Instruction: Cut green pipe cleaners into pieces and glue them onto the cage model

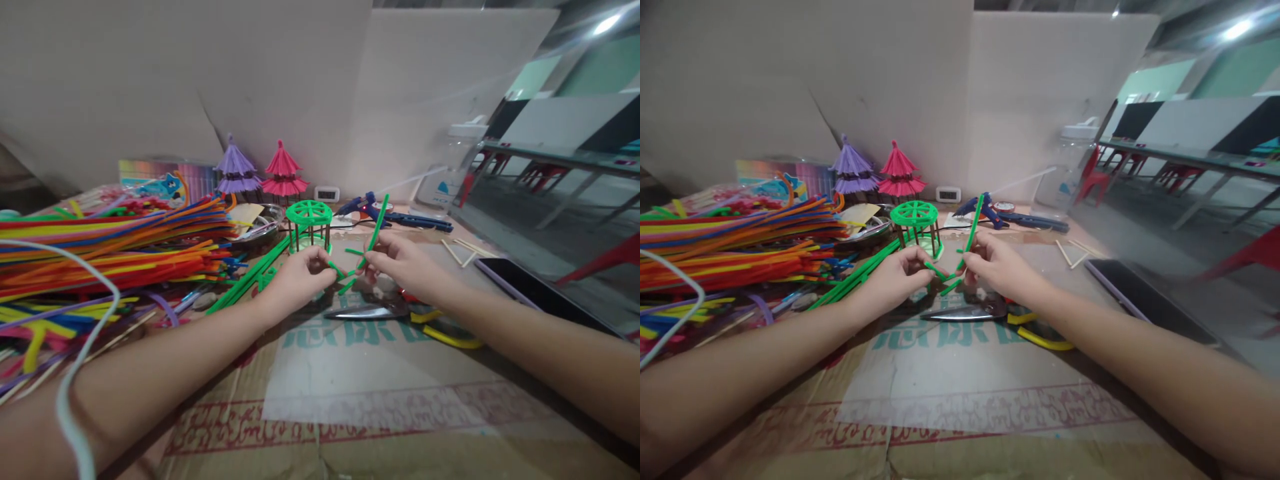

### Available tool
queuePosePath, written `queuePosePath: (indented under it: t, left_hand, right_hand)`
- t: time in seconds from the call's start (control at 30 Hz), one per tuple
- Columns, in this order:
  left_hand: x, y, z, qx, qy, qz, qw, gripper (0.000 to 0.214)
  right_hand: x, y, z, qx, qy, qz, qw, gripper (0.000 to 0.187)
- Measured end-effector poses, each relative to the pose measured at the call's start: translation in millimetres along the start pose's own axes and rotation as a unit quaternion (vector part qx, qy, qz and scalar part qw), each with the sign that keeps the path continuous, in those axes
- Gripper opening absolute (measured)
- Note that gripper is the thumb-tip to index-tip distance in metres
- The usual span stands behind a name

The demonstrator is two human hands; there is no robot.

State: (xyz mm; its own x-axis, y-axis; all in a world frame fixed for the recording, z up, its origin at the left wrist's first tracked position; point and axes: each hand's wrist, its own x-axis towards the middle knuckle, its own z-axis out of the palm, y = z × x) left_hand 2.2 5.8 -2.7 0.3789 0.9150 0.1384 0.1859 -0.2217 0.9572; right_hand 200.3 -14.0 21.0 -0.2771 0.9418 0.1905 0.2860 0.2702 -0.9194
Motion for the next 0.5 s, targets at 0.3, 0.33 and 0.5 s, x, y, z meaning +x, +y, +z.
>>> queuePosePath:
  t: [0.3, 0.33, 0.5]
  left_hand:
    - [3, -4, -1.3, 0.017, -0.003, 0.034, 0.999, 0.007]
    - [3, -4, -1.4, 0.022, -0.005, 0.040, 0.999, 0.007]
    - [1, -1, -0.9, 0.034, -0.017, 0.053, 0.998, 0.009]
  right_hand:
    - [-2, 13, 10, 0.089, -0.001, 0.032, 0.996, 0.009]
    - [-2, 13, 10, 0.089, 0.000, 0.028, 0.996, 0.010]
    - [-2, 9, 12, 0.062, 0.008, 0.029, 0.998, 0.007]
